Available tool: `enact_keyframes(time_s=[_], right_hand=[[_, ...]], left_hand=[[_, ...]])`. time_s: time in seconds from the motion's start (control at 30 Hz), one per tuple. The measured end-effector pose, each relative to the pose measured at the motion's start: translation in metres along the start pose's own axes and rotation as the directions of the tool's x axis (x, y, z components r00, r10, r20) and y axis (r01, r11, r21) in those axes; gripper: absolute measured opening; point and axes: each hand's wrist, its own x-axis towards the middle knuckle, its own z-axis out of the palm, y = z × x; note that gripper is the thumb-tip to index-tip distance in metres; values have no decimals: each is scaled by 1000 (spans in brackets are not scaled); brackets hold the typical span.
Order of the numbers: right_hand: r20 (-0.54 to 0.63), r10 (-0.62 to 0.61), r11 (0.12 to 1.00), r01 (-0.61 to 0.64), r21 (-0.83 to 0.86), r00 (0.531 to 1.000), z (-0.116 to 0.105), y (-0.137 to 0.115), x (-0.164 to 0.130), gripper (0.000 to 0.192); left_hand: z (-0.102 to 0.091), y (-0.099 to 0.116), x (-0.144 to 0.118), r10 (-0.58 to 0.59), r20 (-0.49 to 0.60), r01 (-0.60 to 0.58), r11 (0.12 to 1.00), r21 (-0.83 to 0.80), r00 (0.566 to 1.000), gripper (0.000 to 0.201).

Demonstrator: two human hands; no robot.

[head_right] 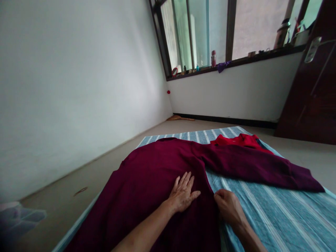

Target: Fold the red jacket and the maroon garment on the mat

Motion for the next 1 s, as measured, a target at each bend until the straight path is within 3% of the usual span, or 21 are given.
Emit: enact_keyframes(time_s=[0.17, 0.27, 0.37, 0.5, 1.0], right_hand=[[24, 42, 998, -43, 36, 999, 0, -8, -4, 28], [71, 78, 996, -81, 46, 994, 0, -12, -5, 41], [140, 34, 995, -47, 92, 990, 0, -10, -3, 53], [153, 2, 986, -27, 164, 988, -2, -1, 1, 50], [138, 12, 987, -34, 154, 990, -1, 4, 1, 52]], left_hand=[[-1, 2, -1, -8, -12, 8, 1000, 5, 1000, 75], [-2, 3, -1, -5, -9, 5, 1000, 13, 1000, 74], [-3, 4, -2, -4, -13, 4, 1000, 10, 1000, 74], [-3, 4, -2, -9, -27, 9, 1000, 3, 1000, 75], [0, 2, 0, -4, -35, 5, 1000, 20, 999, 74]])
